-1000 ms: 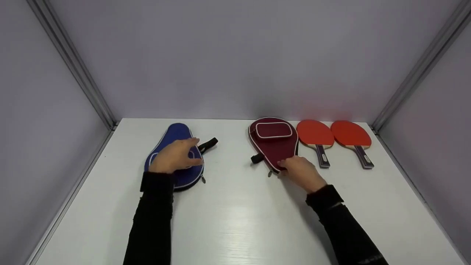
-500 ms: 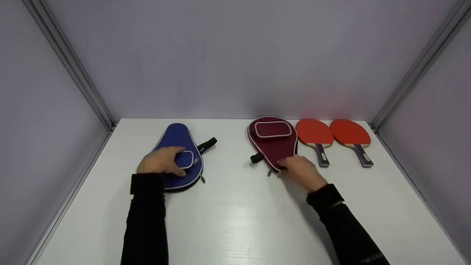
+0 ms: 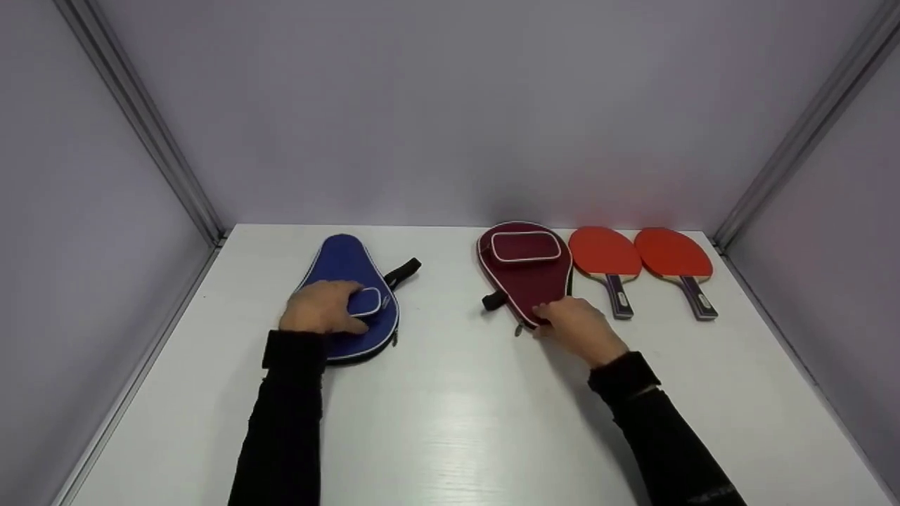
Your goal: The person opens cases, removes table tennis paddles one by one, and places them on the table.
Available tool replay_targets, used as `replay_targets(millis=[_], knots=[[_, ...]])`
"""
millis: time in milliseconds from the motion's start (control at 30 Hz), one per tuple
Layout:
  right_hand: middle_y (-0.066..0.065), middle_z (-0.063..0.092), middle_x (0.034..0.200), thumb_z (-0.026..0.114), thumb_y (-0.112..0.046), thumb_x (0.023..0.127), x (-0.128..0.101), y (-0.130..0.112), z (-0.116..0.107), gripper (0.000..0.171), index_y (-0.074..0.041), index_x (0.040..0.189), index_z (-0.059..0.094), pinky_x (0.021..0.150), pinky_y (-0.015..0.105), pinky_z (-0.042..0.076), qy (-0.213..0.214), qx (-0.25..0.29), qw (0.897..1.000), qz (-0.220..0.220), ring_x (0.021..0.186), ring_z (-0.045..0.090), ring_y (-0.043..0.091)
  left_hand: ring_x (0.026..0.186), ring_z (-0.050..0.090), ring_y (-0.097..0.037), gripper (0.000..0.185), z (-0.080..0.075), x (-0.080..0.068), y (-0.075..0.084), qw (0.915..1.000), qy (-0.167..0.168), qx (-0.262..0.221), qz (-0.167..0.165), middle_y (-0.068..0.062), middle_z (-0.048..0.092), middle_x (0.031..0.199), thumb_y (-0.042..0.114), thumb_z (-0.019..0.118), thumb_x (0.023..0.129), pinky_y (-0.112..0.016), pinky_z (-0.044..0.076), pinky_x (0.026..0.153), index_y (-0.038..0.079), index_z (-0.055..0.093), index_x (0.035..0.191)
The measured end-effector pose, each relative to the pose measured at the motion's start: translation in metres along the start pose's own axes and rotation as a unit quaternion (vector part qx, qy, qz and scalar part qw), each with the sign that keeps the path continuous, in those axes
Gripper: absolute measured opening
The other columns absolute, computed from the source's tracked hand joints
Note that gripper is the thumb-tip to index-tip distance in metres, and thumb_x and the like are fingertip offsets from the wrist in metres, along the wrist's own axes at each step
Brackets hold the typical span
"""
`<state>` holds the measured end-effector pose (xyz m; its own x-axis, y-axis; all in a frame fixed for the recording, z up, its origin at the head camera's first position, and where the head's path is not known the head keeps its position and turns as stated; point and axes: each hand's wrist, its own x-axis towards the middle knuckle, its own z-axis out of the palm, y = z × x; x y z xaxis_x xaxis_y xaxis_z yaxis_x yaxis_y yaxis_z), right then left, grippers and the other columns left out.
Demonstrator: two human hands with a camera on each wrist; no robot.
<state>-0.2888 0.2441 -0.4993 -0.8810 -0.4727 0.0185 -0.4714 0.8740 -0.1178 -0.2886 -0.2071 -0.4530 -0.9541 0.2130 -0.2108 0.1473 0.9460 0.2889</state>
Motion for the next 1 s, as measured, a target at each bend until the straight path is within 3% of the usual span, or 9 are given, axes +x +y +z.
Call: replay_targets(millis=[167, 300, 667, 1000], knots=[[0.020, 0.089, 0.112, 0.088, -0.011, 0.104, -0.004, 0.003, -0.003, 0.028, 0.000, 0.130, 0.086, 0.088, 0.052, 0.073, 0.011, -0.038, 0.998, -0.052, 0.096, 0.085, 0.038, 0.158, 0.061, -0.055, 0.095, -0.002, 0.000, 0.012, 0.9981, -0.033, 0.045, 0.024, -0.027, 0.067, 0.168, 0.051, 0.091, 0.092, -0.073, 0.052, 0.130, 0.009, 0.060, 0.171], [0.022, 0.089, 0.118, 0.086, -0.007, 0.105, -0.005, 0.003, -0.004, 0.032, 0.000, 0.135, 0.085, 0.090, 0.054, 0.073, 0.009, -0.039, 0.997, -0.060, 0.098, 0.086, 0.040, 0.158, 0.062, -0.056, 0.091, -0.001, -0.002, 0.020, 0.9959, -0.048, 0.060, 0.048, -0.025, 0.069, 0.166, 0.054, 0.087, 0.094, -0.073, 0.052, 0.130, 0.011, 0.062, 0.170], [0.024, 0.088, 0.122, 0.084, -0.006, 0.107, -0.005, 0.002, -0.006, 0.031, 0.001, 0.137, 0.084, 0.093, 0.054, 0.074, 0.003, -0.036, 0.998, -0.048, 0.102, 0.087, 0.041, 0.143, 0.074, -0.050, 0.081, 0.016, -0.013, 0.044, 0.9938, -0.001, 0.060, 0.093, -0.019, 0.082, 0.149, 0.058, 0.095, 0.092, -0.068, 0.059, 0.123, 0.010, 0.076, 0.155], [0.023, 0.088, 0.124, 0.084, -0.007, 0.107, -0.004, 0.003, -0.004, 0.031, 0.000, 0.138, 0.084, 0.096, 0.054, 0.073, -0.003, -0.022, 0.999, -0.038, 0.105, 0.086, 0.041, 0.141, 0.074, -0.052, 0.080, 0.026, -0.023, 0.069, 0.9936, -0.007, 0.068, 0.089, -0.025, 0.083, 0.143, 0.060, 0.092, 0.095, -0.065, 0.058, 0.125, 0.004, 0.078, 0.150]])
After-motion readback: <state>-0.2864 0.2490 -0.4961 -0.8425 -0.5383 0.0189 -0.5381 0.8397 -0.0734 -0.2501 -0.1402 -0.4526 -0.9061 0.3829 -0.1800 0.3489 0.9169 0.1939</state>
